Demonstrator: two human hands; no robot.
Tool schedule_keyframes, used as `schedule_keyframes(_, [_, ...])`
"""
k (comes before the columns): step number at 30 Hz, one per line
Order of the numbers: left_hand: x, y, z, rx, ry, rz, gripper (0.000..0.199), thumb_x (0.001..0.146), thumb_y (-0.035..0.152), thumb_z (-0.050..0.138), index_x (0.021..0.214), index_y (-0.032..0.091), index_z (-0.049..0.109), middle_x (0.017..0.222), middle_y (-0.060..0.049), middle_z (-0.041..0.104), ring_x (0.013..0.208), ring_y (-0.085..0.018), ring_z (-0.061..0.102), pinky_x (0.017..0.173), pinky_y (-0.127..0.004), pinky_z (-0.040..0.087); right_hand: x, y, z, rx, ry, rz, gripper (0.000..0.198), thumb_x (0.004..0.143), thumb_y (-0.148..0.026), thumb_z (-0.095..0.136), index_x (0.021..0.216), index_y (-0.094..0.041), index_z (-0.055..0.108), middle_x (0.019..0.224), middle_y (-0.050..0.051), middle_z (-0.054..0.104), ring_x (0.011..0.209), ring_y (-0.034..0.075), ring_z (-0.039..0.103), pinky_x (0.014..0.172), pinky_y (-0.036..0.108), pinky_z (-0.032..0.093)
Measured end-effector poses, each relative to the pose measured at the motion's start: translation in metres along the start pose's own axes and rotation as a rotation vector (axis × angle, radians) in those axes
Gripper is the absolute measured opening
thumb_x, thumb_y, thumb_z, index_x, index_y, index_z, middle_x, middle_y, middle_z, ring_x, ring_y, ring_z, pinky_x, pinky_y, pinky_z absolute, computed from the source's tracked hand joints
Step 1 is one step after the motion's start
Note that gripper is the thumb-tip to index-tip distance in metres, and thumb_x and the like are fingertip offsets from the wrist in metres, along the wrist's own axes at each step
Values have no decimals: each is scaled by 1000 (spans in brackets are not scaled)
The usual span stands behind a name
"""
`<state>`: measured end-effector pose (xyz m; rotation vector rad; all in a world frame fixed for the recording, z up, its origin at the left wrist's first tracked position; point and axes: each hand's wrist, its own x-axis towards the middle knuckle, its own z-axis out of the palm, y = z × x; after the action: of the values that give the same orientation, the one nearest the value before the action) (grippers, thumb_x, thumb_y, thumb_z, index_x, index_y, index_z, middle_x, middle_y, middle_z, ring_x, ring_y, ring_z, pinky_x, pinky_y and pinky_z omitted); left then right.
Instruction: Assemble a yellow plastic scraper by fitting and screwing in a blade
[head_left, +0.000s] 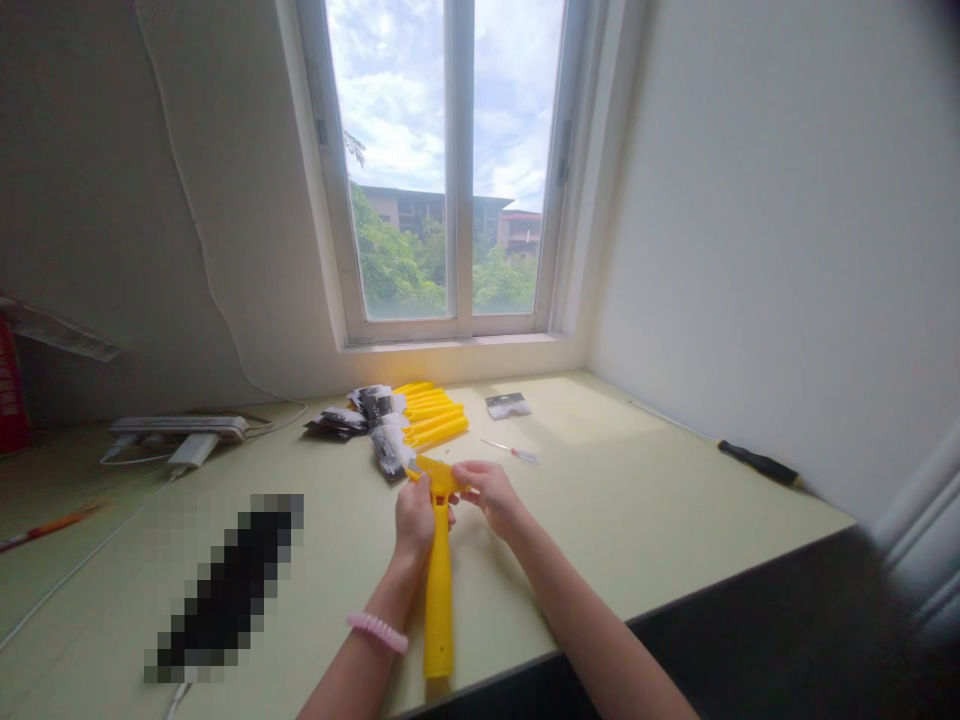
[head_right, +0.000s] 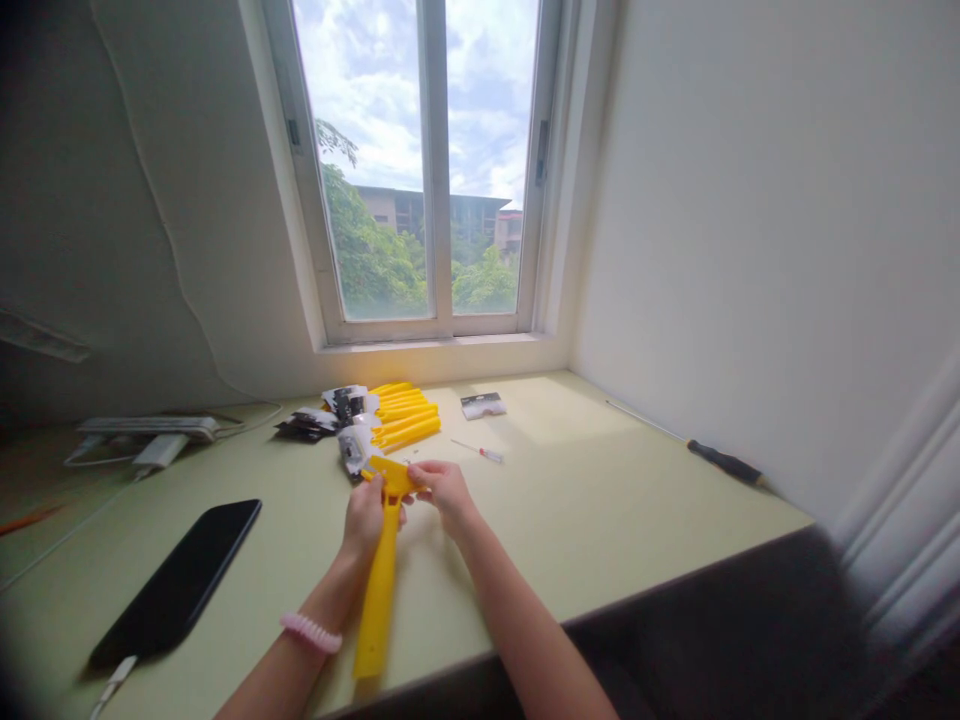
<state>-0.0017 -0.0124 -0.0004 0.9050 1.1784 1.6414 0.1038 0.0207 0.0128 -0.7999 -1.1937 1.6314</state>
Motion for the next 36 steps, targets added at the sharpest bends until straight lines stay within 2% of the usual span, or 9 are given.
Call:
schedule_keyframes(8, [-2, -1, 0, 38, 27, -34, 36, 74, 45, 39, 57, 15, 49, 33, -2, 49, 28, -13, 44, 32, -23, 32, 1, 1, 4, -10, 32, -23, 36, 49, -45, 74, 59, -12, 63, 56, 2, 59, 48, 10, 48, 57, 30, 37])
schedule_keyframes(14, [-4, 5, 1, -2, 51, -17, 32, 72, 42, 43, 63, 13, 53, 43, -4, 56, 29, -13, 47, 31, -23, 33, -3, -4, -2, -76, -5, 31, 29, 55, -40, 71, 67, -15, 61, 67, 2, 62, 60, 13, 54, 63, 30, 39])
schedule_keyframes(18, [-2, 5, 1, -12, 61, -33, 33, 71, 43, 45, 64, 11, 53, 45, -4, 58, 29, -12, 47, 31, -23, 32, 3, -3, -10, -120, 118, -147, 27, 61, -41, 66, 68, -16, 60, 70, 2, 61, 69, 15, 53, 66, 28, 38])
schedule_keyframes(20, [-1, 2, 0, -16, 59, -24, 34, 71, 44, 46, 63, 12, 53, 44, -4, 58, 28, -12, 46, 30, -23, 32, 6, -5, -15, -70, 221, -262, 26, 63, -42, 63, 70, -17, 59, 71, 1, 60, 70, 15, 52, 67, 27, 37])
schedule_keyframes(22, [0, 0, 0, -6, 39, -10, 35, 72, 45, 46, 61, 13, 52, 44, -4, 58, 28, -13, 47, 30, -24, 33, 8, -8, -19, 10, 260, -305, 22, 63, -39, 62, 71, -18, 57, 72, 1, 59, 69, 14, 50, 65, 26, 38])
schedule_keyframes(25, [1, -2, -1, 14, 23, -1, 38, 73, 46, 46, 58, 12, 53, 44, -5, 58, 28, -12, 46, 30, -24, 33, 8, -11, -23, 74, 222, -269, 16, 62, -33, 57, 59, -18, 53, 58, -2, 51, 53, 10, 42, 52, 23, 33])
schedule_keyframes(28, [1, -1, -1, 21, 18, -2, 40, 73, 48, 46, 58, 12, 54, 45, -5, 59, 28, -12, 46, 30, -23, 33, 7, -10, -24, -51, 222, -177, 16, 62, -31, 54, 54, -18, 52, 44, -5, 37, 43, 7, 29, 43, 23, 23])
schedule_keyframes(32, [1, -2, -2, 15, 6, 22, 40, 74, 48, 46, 62, 11, 56, 46, -6, 60, 29, -12, 47, 31, -24, 33, 2, -7, -21, -263, 79, 44, 14, 59, -29, 61, 63, -16, 59, 46, -6, 40, 45, 6, 30, 43, 21, 19])
schedule_keyframes(36, [2, -3, -3, -11, -22, 46, 41, 74, 48, 46, 62, 11, 56, 46, -6, 60, 29, -12, 47, 32, -24, 33, -2, -6, -17, -261, 41, 96, 14, 60, -29, 60, 57, -16, 56, 48, -6, 40, 47, 5, 32, 46, 21, 21])
